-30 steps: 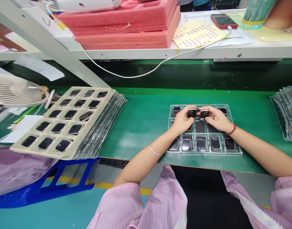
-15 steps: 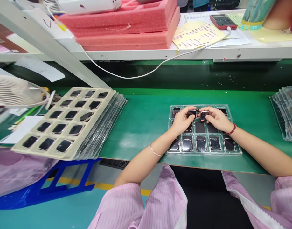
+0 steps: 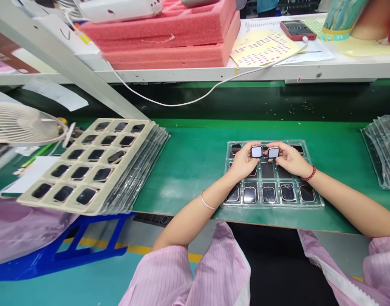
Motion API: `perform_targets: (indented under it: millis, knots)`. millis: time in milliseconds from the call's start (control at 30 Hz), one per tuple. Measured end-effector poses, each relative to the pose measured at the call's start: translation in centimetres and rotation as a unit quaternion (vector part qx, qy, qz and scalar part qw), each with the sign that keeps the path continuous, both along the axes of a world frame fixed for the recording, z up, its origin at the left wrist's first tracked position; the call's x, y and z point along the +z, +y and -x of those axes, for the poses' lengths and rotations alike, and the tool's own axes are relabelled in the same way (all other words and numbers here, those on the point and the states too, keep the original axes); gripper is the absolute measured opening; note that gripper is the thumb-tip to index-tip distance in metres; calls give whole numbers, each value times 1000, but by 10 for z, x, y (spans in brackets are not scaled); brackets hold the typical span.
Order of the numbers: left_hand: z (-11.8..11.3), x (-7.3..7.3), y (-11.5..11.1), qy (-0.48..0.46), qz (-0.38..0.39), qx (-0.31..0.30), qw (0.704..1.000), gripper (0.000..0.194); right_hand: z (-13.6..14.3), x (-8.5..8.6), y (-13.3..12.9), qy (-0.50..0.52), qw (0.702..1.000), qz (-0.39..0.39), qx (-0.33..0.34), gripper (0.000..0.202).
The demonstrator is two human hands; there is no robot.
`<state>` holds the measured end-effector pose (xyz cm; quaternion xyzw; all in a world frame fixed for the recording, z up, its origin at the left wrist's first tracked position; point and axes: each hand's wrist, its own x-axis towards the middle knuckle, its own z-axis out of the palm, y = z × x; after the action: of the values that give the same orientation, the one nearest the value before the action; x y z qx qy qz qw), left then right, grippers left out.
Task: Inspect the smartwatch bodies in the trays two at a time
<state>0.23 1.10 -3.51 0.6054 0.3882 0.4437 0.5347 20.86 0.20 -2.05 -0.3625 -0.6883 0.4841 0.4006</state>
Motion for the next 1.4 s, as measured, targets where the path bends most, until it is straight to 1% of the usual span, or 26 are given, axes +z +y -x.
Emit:
perform_targets:
  millis: [167, 367, 567, 700, 833, 1067, 1167, 1300, 1400]
  knots:
    - [0, 2, -2, 4, -21, 7, 1000, 47, 2, -2, 0, -3, 1000, 24, -11, 42]
    - [2, 4, -1, 24, -20, 3, 1000, 44, 6, 0, 0, -2, 1000, 23, 0, 37]
    - [2, 10, -2, 49, -25, 13, 998, 44, 3, 0, -1, -24, 999, 33, -16, 38]
    - [2, 9, -2, 55, -38, 20, 998, 45, 2, -1, -1, -33, 998, 44, -20, 38]
    - [1, 8, -2, 52, -49, 21, 997, 46, 1, 0, -1, -32, 998, 41, -20, 37]
    - [-1, 9, -3, 41, -63, 16, 997, 43, -2, 3, -2, -32, 999, 36, -25, 36]
    - [-1, 8, -4, 37, -57, 14, 998, 42, -2, 3, -2, -31, 999, 34, -28, 35]
    - [-1, 6, -4, 8, -46, 3, 999, 33, -2, 5, -2, -38, 998, 36, -33, 31]
    - [0, 6, -4, -7, -23, -10, 1000, 31, -1, 8, -3, -37, 998, 45, -31, 29]
